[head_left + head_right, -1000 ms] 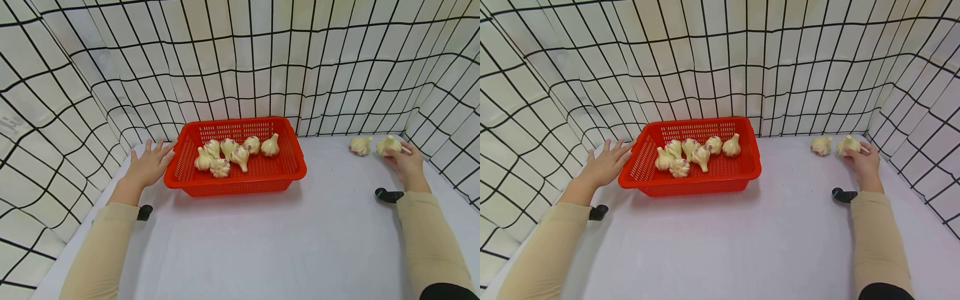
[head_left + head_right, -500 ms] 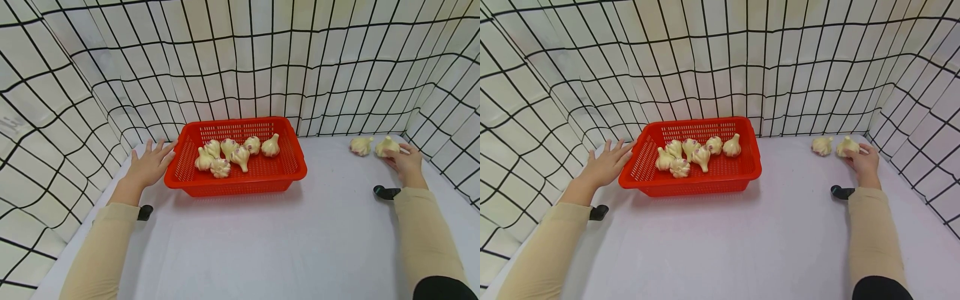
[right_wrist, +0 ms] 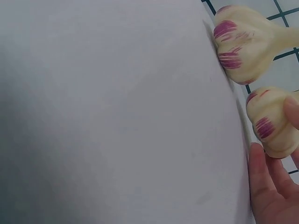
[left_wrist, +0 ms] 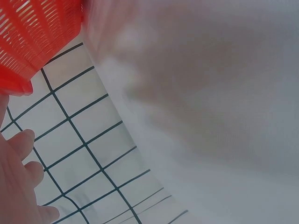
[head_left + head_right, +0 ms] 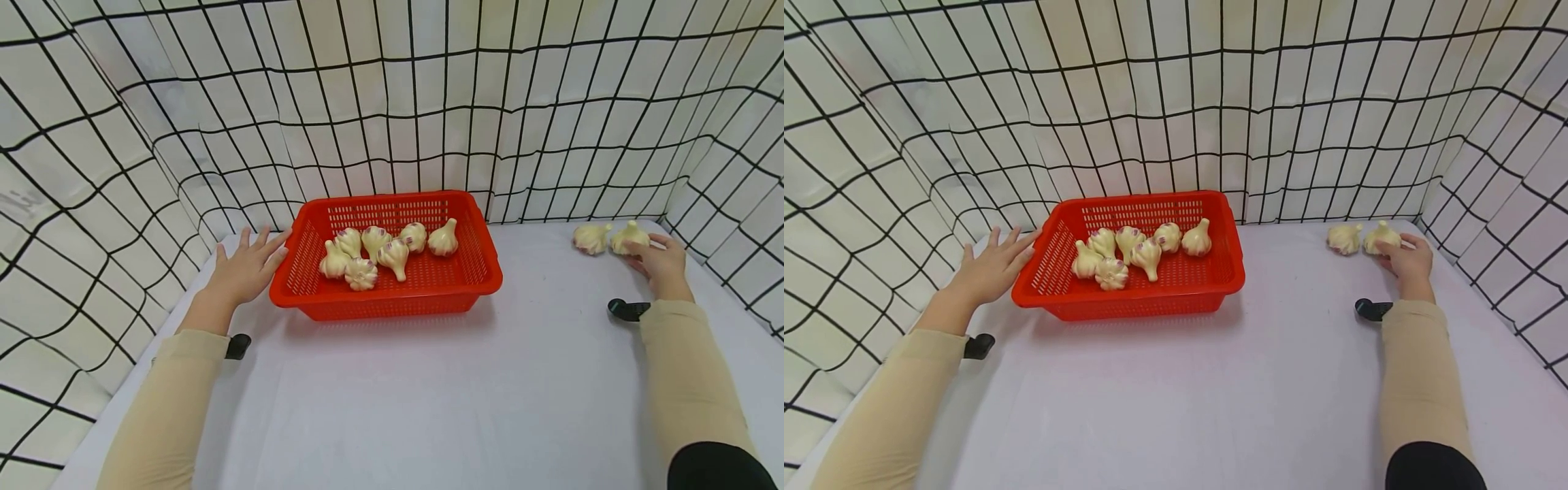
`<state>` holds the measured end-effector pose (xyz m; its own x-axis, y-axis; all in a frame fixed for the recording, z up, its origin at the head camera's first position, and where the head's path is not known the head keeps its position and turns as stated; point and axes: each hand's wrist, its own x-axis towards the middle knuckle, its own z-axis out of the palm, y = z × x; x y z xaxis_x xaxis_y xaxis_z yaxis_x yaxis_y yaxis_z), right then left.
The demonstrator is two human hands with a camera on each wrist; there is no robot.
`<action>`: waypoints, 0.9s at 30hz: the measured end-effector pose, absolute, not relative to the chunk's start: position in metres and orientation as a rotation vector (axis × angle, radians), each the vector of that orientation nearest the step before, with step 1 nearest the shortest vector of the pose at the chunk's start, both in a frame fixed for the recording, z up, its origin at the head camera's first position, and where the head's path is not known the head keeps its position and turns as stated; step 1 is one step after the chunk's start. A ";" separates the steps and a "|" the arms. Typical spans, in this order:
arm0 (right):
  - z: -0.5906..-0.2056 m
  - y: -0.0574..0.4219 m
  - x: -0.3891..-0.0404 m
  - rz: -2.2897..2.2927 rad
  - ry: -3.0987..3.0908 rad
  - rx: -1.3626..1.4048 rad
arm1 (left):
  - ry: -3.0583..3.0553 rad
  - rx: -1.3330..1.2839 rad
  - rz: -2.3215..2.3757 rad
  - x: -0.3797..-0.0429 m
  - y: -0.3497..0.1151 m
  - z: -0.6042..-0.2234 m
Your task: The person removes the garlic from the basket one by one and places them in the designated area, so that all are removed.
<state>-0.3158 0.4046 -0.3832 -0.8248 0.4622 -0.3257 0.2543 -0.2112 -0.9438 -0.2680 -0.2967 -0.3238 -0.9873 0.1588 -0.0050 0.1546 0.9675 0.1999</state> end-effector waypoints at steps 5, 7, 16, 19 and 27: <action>-0.383 0.403 -0.317 2.110 -1.934 -0.885 | 3.092 0.243 0.315 -0.267 -0.296 -0.323; -0.383 0.402 -0.318 2.079 -1.959 -0.895 | 3.091 0.243 0.317 -0.267 -0.296 -0.323; -0.384 0.401 -0.321 1.959 -2.066 -0.960 | 3.090 0.237 0.323 -0.266 -0.295 -0.322; -0.384 0.402 -0.320 1.953 -2.083 -0.968 | 3.091 0.238 0.330 -0.266 -0.295 -0.322; -0.385 0.405 -0.317 1.987 -2.071 -0.969 | 3.096 0.245 0.330 -0.266 -0.295 -0.323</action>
